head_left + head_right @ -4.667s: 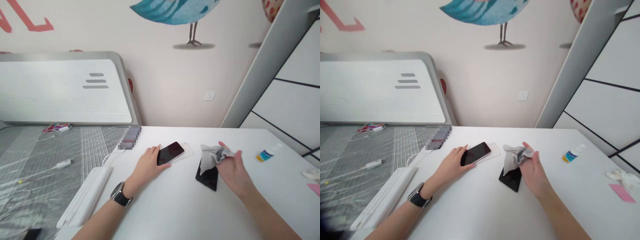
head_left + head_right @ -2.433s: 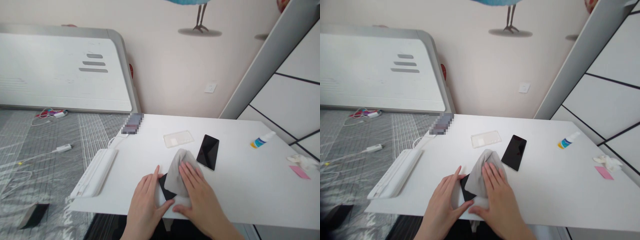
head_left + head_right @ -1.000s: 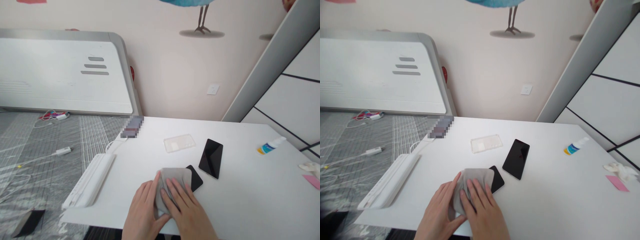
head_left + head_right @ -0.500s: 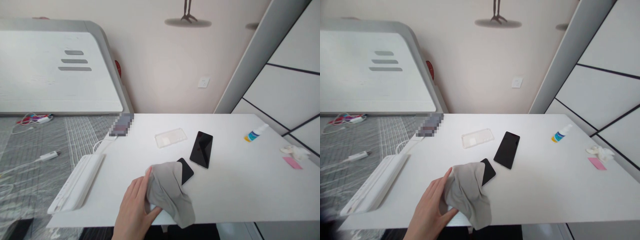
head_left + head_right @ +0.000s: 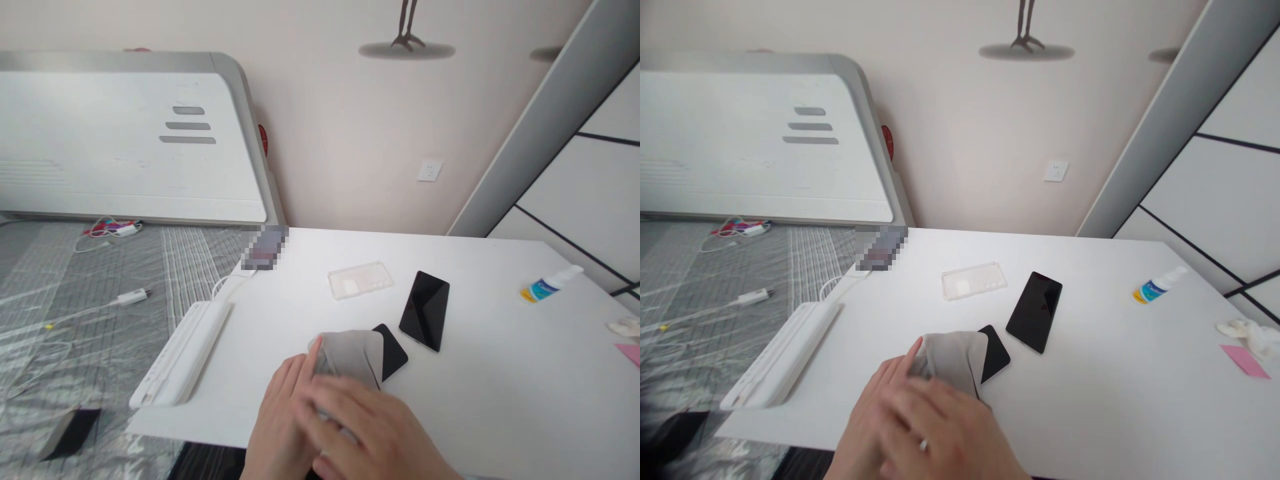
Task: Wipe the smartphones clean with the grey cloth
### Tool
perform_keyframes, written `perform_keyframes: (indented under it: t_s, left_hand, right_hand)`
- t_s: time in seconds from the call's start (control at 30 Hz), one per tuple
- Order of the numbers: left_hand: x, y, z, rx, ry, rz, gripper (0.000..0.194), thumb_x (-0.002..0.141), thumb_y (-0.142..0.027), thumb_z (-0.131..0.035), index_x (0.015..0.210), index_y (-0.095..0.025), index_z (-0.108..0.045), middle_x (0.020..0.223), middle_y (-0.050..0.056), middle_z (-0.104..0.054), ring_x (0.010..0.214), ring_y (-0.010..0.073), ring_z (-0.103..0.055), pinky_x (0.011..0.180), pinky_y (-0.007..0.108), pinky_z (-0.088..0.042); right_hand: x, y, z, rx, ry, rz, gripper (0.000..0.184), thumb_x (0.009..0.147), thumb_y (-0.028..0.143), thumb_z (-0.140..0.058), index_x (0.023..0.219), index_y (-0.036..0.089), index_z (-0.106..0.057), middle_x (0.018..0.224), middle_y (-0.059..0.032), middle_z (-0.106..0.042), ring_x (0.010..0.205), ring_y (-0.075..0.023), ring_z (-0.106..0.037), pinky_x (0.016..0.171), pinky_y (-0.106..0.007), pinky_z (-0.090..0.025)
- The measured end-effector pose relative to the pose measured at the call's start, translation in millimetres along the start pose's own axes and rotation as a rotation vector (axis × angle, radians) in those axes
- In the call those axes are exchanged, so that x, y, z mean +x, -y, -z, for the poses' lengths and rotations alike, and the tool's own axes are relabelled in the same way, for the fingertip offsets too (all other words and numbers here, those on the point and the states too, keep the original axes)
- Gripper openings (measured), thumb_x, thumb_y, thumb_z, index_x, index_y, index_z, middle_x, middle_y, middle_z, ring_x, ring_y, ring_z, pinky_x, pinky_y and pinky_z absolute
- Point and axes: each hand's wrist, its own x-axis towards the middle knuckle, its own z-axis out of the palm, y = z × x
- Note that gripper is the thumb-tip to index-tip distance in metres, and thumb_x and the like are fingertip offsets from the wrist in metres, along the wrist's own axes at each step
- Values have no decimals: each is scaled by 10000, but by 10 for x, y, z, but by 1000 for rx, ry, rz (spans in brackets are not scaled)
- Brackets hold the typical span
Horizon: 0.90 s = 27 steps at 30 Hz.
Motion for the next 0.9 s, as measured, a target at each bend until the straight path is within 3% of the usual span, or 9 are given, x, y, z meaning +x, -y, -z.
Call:
perform_keyframes:
  t_s: [0.13, 0.33, 0.43, 0.53, 0.63, 0.73, 0.9]
  left_hand:
    - [-3, -36, 10, -70, 34, 78, 1119, 764, -178, -815, 1603, -326, -89, 1323, 102, -601, 1182, 320, -598, 999, 505, -521]
    - [18, -91, 41, -133, 51, 128, 1208, 721, -324, -908, 1598, -343, -76, 1262, 82, -625, 1163, 313, -606, 1008, 510, -508]
    - [22, -83, 35, -122, 59, 145, 1293, 667, -183, -924, 1596, -364, -45, 1282, 78, -620, 1177, 320, -598, 1011, 516, -505]
    - [17, -74, 33, -96, 60, 140, 1309, 647, -102, -899, 1598, -371, -41, 1321, 90, -605, 1202, 334, -586, 1009, 525, -505]
    - [9, -72, 35, -109, 42, 118, 1226, 695, -198, -895, 1596, -363, -79, 1289, 80, -622, 1179, 327, -604, 1000, 521, -515]
    - [0, -59, 19, -115, 19, 106, 1142, 745, -197, -839, 1598, -349, -95, 1258, 66, -638, 1162, 315, -617, 993, 511, -523]
    - [-14, -20, -12, -82, -10, 49, 1109, 709, 22, -600, 1616, -327, -66, 1345, 109, -600, 1177, 312, -611, 988, 503, -525]
  right_hand:
    - [-165, -287, -290, -121, 54, -27, 860, 984, 701, -394, 1540, 45, -375, 1602, -124, -409, 1453, -254, -428, 1139, -362, -464]
    - [-383, -437, -321, -196, 93, -323, 1005, 894, 804, -442, 1608, 122, -258, 1647, -159, -281, 1480, -381, -367, 1111, -554, -452]
    - [-321, -334, -336, -123, 132, -200, 1087, 847, 869, -407, 1621, 134, -205, 1661, -118, -251, 1518, -376, -286, 1153, -545, -411]
    - [-299, -330, -315, -9, 183, -113, 1052, 860, 860, -396, 1622, 162, -203, 1665, -67, -258, 1520, -292, -310, 1191, -451, -392]
    - [-347, -464, -256, -35, 176, -253, 979, 883, 817, -441, 1621, 213, -221, 1663, -60, -271, 1494, -297, -366, 1185, -480, -398]
    - [-377, -497, -274, -106, 136, -340, 1002, 891, 789, -477, 1622, 159, -209, 1665, -115, -246, 1497, -358, -343, 1181, -546, -382]
    - [-339, -369, -335, -33, 155, -25, 677, 1038, 502, -471, 1611, 215, -252, 1637, -13, -327, 1489, -204, -378, 1182, -357, -408]
